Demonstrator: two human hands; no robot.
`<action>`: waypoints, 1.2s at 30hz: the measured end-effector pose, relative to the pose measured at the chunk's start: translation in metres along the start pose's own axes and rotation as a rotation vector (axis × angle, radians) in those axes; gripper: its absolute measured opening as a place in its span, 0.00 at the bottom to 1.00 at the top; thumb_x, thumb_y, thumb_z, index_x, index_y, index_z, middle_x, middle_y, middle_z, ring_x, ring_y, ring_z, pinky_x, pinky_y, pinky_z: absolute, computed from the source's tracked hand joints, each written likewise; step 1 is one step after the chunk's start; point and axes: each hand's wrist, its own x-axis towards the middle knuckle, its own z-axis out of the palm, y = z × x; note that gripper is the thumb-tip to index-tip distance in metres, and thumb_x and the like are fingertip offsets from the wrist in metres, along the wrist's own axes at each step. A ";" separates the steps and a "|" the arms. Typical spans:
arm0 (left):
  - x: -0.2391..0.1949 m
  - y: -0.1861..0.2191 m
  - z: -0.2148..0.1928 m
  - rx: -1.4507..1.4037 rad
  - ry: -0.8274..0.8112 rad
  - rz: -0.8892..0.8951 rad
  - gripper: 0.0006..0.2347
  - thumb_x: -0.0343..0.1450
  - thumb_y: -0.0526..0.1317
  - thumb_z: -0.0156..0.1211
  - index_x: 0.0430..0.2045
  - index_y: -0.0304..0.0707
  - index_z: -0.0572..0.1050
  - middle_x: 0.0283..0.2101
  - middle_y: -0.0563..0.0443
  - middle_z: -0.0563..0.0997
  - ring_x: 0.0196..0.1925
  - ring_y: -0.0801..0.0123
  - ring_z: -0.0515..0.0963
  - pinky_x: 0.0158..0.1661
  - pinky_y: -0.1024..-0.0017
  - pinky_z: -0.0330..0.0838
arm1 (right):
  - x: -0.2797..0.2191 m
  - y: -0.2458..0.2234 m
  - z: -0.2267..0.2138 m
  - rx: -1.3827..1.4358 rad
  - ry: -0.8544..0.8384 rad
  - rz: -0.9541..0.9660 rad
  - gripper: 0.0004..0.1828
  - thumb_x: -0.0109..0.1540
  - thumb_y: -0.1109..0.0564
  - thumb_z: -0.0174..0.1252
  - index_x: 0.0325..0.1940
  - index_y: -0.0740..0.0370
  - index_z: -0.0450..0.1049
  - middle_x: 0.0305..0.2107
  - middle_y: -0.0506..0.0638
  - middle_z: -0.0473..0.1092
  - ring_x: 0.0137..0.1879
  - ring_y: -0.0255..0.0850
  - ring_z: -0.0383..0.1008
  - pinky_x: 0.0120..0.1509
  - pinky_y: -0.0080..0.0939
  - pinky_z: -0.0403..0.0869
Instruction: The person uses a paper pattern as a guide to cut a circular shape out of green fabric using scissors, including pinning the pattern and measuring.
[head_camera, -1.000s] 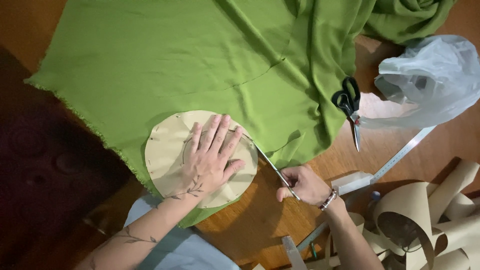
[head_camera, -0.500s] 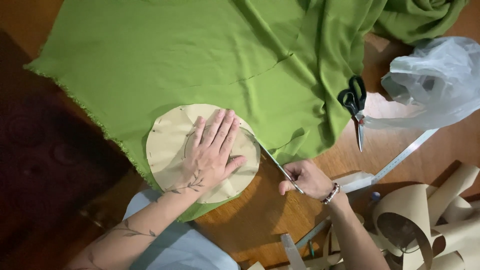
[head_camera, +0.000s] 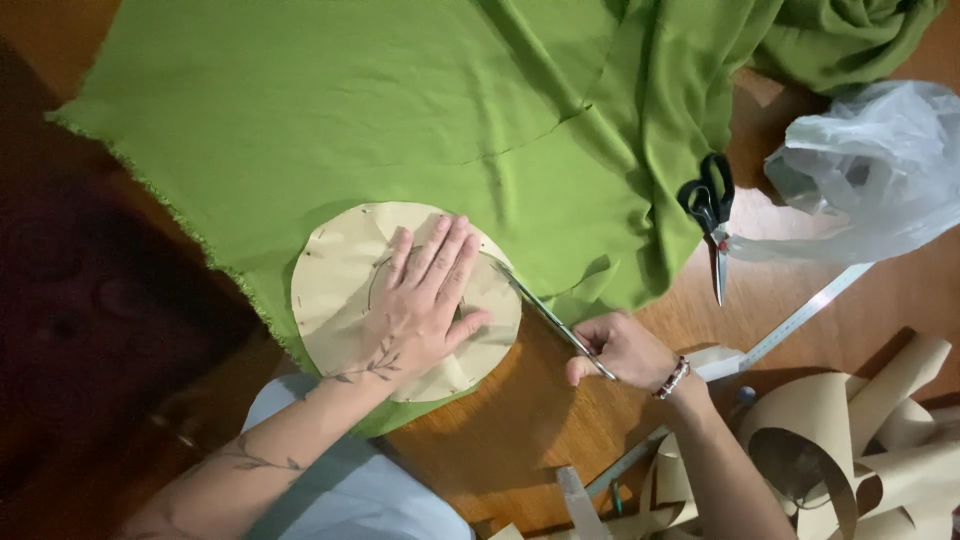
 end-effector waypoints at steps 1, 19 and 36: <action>-0.001 0.000 -0.003 0.002 0.004 -0.003 0.36 0.74 0.64 0.43 0.71 0.36 0.54 0.77 0.42 0.50 0.79 0.55 0.45 0.72 0.49 0.30 | 0.003 0.006 -0.001 -0.004 -0.001 -0.003 0.28 0.44 0.39 0.81 0.14 0.53 0.67 0.09 0.38 0.62 0.21 0.31 0.61 0.27 0.31 0.62; -0.032 -0.031 -0.042 0.079 -0.019 -0.221 0.34 0.75 0.64 0.40 0.73 0.43 0.53 0.76 0.32 0.45 0.78 0.46 0.39 0.67 0.37 0.25 | 0.023 0.001 -0.029 -0.201 -0.083 -0.067 0.29 0.47 0.39 0.79 0.11 0.54 0.68 0.04 0.42 0.62 0.17 0.32 0.61 0.24 0.31 0.64; -0.036 -0.040 -0.031 0.157 0.070 -0.199 0.33 0.74 0.63 0.46 0.71 0.46 0.58 0.76 0.35 0.51 0.78 0.48 0.45 0.69 0.41 0.31 | 0.040 -0.018 -0.054 -0.247 -0.126 0.000 0.29 0.41 0.38 0.82 0.12 0.54 0.69 0.07 0.39 0.62 0.20 0.33 0.62 0.27 0.33 0.62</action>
